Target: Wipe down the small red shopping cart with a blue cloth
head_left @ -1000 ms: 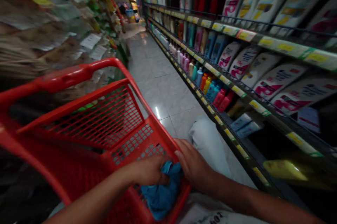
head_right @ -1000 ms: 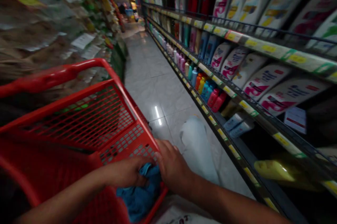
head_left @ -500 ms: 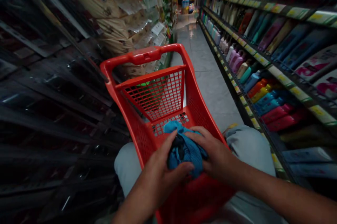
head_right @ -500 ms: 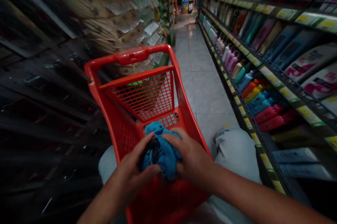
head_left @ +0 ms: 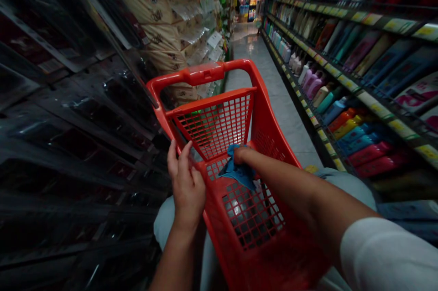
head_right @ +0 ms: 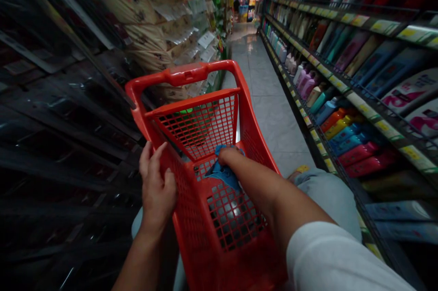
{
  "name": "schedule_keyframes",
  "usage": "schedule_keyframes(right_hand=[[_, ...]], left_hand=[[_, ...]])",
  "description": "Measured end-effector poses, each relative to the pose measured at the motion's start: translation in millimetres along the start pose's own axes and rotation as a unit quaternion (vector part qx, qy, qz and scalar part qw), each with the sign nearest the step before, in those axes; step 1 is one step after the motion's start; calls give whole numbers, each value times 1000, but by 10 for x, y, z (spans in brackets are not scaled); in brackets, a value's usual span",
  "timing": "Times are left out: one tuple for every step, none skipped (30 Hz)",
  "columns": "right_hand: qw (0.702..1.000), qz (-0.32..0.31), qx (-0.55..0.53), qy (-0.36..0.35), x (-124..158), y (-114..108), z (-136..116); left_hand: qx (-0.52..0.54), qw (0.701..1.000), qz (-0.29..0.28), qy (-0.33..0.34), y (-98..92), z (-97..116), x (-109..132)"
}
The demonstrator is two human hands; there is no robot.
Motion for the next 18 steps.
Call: schedule_keyframes(right_hand=[[1000, -6, 2, 26, -35, 111, 25], [999, -9, 1, 51, -46, 231, 33], [997, -4, 0, 73, -37, 357, 18], [997, 13, 0, 82, -14, 482, -26], [997, 39, 3, 73, 19, 602, -97], [997, 67, 6, 48, 59, 714, -191], [996, 93, 10, 5, 101, 811, -298], [992, 111, 14, -53, 142, 891, -404], [986, 118, 17, -117, 178, 949, -494], [978, 115, 19, -175, 204, 984, -552], [969, 109, 20, -220, 216, 995, -569], [962, 107, 22, -248, 214, 982, -542], [960, 110, 24, -256, 196, 950, -473], [964, 117, 24, -238, 166, 909, -373], [971, 128, 22, -200, 129, 867, -257], [979, 142, 18, -148, 95, 836, -146], [984, 155, 13, -88, 71, 825, -56], [986, 166, 7, -32, 63, 840, -1]], left_hand=[[4, 1000, 2, -3, -4, 6, 7], [8, 1000, 2, -7, -6, 11, 12], [12, 1000, 3, -12, -5, 14, 15], [16, 1000, 3, -15, -1, 15, 17], [20, 1000, 5, -17, 6, 14, 16], [22, 1000, 7, -18, 13, 12, 15], [24, 1000, 8, -18, 20, 10, 12], [26, 999, 9, -18, 26, 6, 8], [27, 999, 9, -18, 30, 2, 4], [28, 999, 10, -19, 32, -2, 1], [28, 999, 10, -20, 32, -5, -3], [29, 999, 11, -20, 30, -7, -5], [31, 999, 12, -20, 28, -7, -7], [33, 999, 14, -20, 27, -5, -8], [35, 999, 16, -20, 28, -1, -9], [36, 999, 19, -20, 32, 6, -9], [38, 999, 20, -21, 39, 15, -11], [40, 999, 21, -21, 50, 25, -13]])
Point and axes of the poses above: each hand's wrist, its own x-axis away from the middle knuckle, its own y-axis out of the palm, z = x × y, the point moved 1 cm from there along -x, towards the middle knuckle, and after that the axes turned 9 degrees about x, right-handed, at the moved point
